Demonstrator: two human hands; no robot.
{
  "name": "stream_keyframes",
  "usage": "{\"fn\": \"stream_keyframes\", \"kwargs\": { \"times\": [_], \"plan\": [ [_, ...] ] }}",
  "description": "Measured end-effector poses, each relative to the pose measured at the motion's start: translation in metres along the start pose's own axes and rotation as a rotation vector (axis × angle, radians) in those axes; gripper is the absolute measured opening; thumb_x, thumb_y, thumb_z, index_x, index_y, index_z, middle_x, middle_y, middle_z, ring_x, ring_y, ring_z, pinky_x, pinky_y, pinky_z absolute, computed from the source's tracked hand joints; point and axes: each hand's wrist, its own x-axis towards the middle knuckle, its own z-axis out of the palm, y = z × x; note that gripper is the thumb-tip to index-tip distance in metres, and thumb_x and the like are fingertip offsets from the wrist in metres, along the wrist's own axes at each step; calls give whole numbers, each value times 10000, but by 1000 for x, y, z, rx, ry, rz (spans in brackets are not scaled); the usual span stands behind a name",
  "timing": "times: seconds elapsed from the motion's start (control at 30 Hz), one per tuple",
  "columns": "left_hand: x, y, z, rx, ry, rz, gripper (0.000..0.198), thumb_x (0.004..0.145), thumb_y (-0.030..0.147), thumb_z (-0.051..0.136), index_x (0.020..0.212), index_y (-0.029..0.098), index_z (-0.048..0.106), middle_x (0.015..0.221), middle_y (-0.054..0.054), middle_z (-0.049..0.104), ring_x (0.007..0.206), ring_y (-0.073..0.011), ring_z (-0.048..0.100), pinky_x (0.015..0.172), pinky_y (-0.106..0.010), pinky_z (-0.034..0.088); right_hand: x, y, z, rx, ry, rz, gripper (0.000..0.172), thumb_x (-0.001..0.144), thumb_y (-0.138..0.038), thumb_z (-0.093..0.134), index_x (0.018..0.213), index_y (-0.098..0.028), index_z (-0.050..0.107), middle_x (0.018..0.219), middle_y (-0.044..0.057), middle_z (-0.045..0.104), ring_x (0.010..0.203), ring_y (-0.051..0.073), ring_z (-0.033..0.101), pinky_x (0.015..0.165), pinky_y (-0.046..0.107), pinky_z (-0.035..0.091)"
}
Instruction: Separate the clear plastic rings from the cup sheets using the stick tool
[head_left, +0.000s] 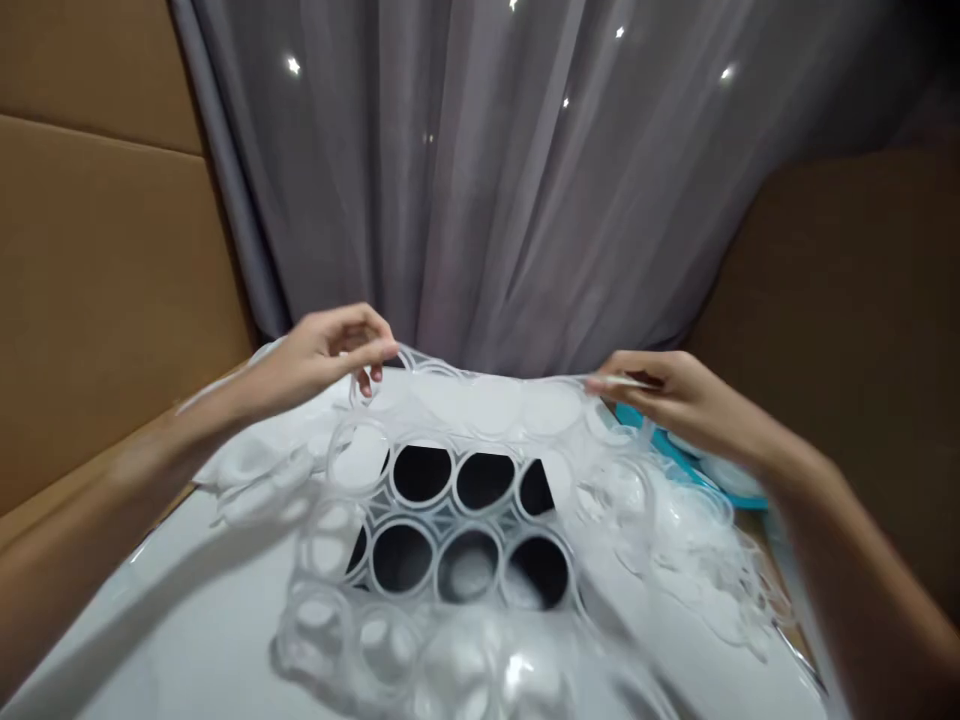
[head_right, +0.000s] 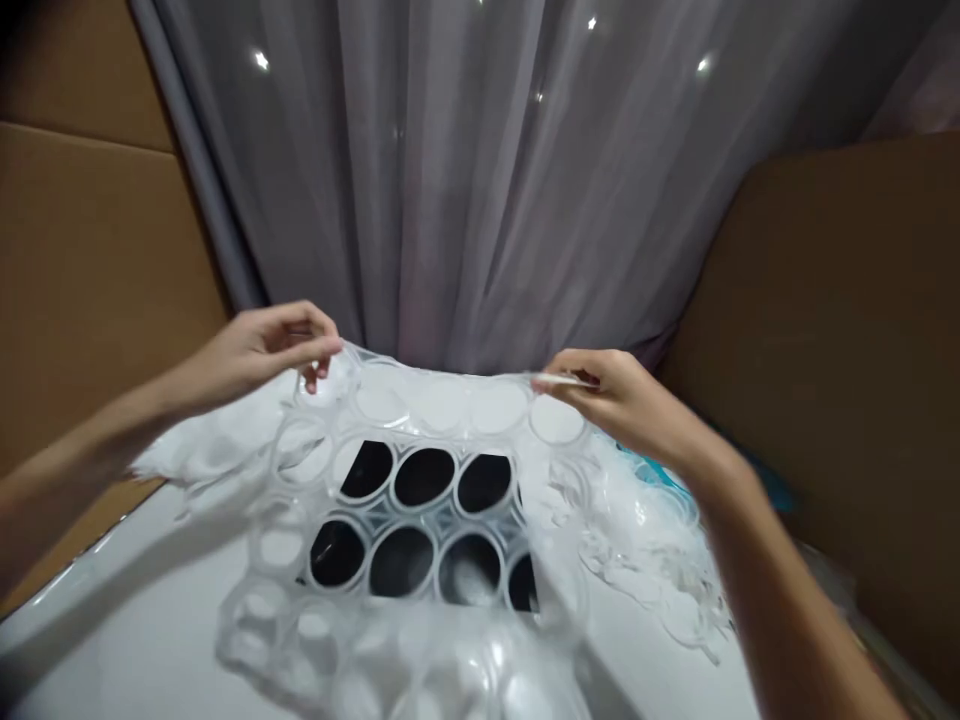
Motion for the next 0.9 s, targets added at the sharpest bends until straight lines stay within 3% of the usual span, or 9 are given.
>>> {"fn": "stream_keyframes", "kwargs": {
  "times": [0.07,0.13,0.23,0.33,0.5,0.63,0.73,0.9],
  "plan": [
    [2,-32,13,17,-60,-29,350,968,551,669,1021,208,627,853,-26,697,728,-174,695,663,-316,593,4,24,27,-28,-48,13,433,1037,-560,537,855,-211,719,751,25,671,650,154,544,564,271,392],
    [3,-60,24,37,-81,-38,352,977,552,643,1001,201,620,840,-30,686,744,-183,700,699,-329,594,7,44,49,-128,-172,-10,397,1018,-553,561,853,-229,723,751,23,677,659,168,557,593,285,397],
    [14,-90,32,68,-65,-37,336,985,529,636,1007,195,624,839,-26,677,759,-179,695,729,-323,576,19,68,64,-197,-157,19,403,1031,-541,519,884,-227,725,776,37,695,705,191,590,629,298,415],
    [35,-110,31,82,-27,-32,320,1013,497,628,1048,179,631,895,-30,682,786,-167,690,741,-317,573,38,86,65,-255,-106,69,429,1060,-526,456,923,-218,720,782,47,701,739,203,619,645,301,434],
    [68,-143,35,123,11,-72,327,1043,441,626,1199,154,643,1055,-56,691,835,-171,687,748,-347,608,68,114,82,-382,-161,161,336,1060,-474,539,1053,-195,726,925,43,741,847,207,695,745,328,536],
    [75,-176,58,197,-2,-119,327,1027,401,660,1250,162,643,1189,-86,682,976,-211,697,846,-405,615,84,135,115,-502,-238,236,302,1025,-401,658,1226,-176,672,1206,84,701,1012,216,704,887,425,603],
    [78,-196,73,251,0,-142,346,1021,391,671,1279,164,635,1241,-96,669,1031,-231,692,880,-431,612,93,147,132,-570,-251,267,337,1021,-376,668,1296,-182,648,1298,100,671,1090,242,691,926,456,601],
    [94,-207,70,333,47,-144,371,1018,389,673,1316,175,622,1309,-108,645,1102,-253,676,930,-465,598,105,160,139,-638,-205,286,361,1019,-372,670,1325,-184,634,1340,107,651,1129,256,679,949,476,593]
  ]
}}
